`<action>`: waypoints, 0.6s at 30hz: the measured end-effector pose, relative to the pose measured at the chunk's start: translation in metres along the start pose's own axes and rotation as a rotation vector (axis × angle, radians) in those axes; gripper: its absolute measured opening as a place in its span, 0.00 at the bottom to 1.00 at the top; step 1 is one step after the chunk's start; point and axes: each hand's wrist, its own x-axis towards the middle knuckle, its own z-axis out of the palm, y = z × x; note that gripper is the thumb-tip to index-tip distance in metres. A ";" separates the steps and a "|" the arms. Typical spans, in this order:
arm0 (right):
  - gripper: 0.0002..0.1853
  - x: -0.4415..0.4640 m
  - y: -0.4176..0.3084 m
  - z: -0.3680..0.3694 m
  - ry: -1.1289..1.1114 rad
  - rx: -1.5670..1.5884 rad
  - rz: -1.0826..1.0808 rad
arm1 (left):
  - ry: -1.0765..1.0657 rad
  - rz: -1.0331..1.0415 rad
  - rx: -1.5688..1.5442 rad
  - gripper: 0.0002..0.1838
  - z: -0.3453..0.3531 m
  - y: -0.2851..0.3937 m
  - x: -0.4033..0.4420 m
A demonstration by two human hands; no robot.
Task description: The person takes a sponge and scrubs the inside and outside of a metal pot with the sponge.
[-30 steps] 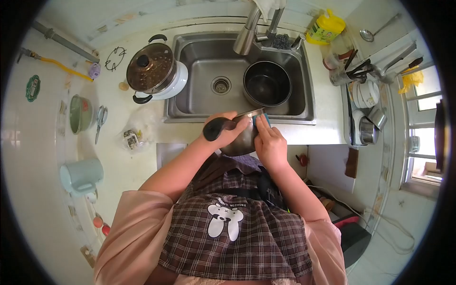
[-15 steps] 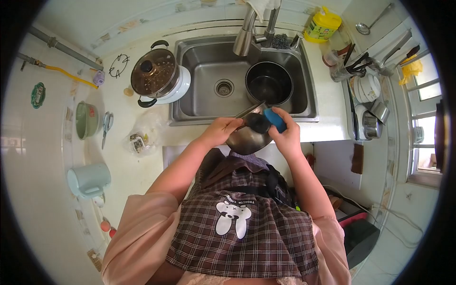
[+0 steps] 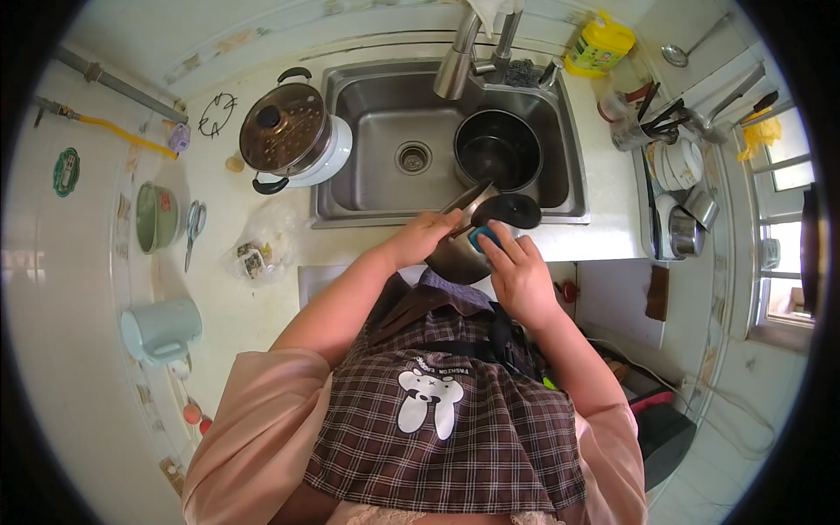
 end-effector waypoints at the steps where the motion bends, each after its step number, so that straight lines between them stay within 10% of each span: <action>1: 0.30 -0.002 -0.003 0.002 -0.005 0.007 -0.003 | -0.020 -0.016 0.008 0.35 -0.001 -0.002 0.000; 18: 0.25 -0.004 -0.007 0.008 -0.018 -0.229 -0.015 | 0.079 0.043 0.052 0.36 0.007 0.023 -0.004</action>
